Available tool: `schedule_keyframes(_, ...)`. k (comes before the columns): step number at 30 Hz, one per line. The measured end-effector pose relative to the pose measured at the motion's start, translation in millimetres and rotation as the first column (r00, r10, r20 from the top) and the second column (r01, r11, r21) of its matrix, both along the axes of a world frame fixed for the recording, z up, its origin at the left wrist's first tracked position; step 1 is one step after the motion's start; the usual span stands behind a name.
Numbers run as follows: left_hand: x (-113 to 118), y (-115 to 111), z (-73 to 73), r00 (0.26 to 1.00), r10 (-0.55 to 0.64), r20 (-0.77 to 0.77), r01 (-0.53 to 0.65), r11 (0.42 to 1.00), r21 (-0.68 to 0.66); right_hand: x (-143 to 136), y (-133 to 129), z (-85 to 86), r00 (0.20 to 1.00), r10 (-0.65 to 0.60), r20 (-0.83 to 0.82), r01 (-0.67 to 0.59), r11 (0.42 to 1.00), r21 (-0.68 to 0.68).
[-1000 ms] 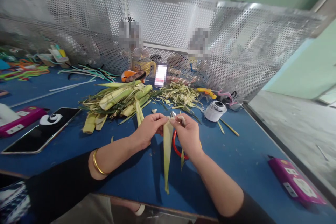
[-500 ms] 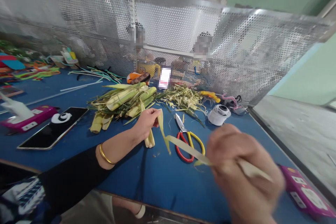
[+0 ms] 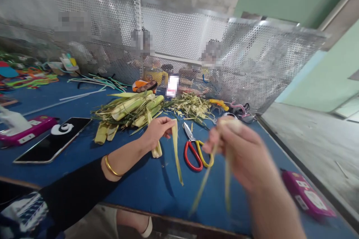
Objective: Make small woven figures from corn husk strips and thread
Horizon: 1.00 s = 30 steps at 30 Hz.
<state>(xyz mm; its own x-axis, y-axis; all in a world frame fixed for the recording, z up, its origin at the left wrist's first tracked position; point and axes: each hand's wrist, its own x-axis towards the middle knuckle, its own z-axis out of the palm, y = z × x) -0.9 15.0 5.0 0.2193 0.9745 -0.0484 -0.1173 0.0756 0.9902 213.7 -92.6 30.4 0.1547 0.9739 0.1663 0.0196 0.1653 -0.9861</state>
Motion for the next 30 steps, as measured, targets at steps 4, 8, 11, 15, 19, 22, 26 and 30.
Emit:
schedule_keyframes(4, 0.4, -4.5, -0.3, 0.997, -0.074, 0.012, 0.073, 0.995, 0.061, -54.7, 48.1, 6.2, 0.981, -0.036, -0.189, 0.001, 0.983, -0.186)
schedule_keyframes(8, 2.6, -8.0, -4.0, 0.993, -0.117, -0.032, 0.119, 0.991, 0.059, -68.8, 61.2, -22.7, 0.993, 0.015, -0.114, -0.041, 0.973, -0.228)
schedule_keyframes(11, 5.7, -11.6, -7.4, 0.984, -0.150, -0.091, 0.156, 0.986, 0.057, -68.1, 57.5, -34.1, 0.996, -0.012, -0.083, -0.003, 0.984, -0.180)
schedule_keyframes(15, 8.0, -15.6, -8.7, 0.973, -0.169, -0.155, 0.178, 0.983, 0.048, -68.3, 55.4, -36.8, 0.995, -0.033, -0.091, 0.019, 0.987, -0.158)
schedule_keyframes(19, 7.6, -16.5, -4.6, 0.971, -0.217, -0.101, 0.217, 0.976, -0.005, -66.4, 58.1, -41.0, 0.997, -0.043, -0.067, 0.031, 0.984, -0.173)
schedule_keyframes(22, 7.5, -16.2, -1.3, 0.977, -0.212, -0.035, 0.210, 0.976, -0.052, -63.7, 60.5, -44.3, 0.996, -0.078, 0.035, 0.082, 0.988, -0.130)
schedule_keyframes(26, 8.2, -16.7, -0.5, 0.973, -0.230, 0.006, 0.230, 0.969, -0.091, -62.0, 61.9, -45.0, 0.969, -0.128, 0.212, 0.137, 0.990, -0.025)
schedule_keyframes(30, 9.5, -18.0, -2.1, 0.974, -0.225, -0.007, 0.224, 0.971, -0.082, -62.7, 60.1, -44.0, 0.942, -0.168, 0.290, 0.158, 0.986, 0.057)
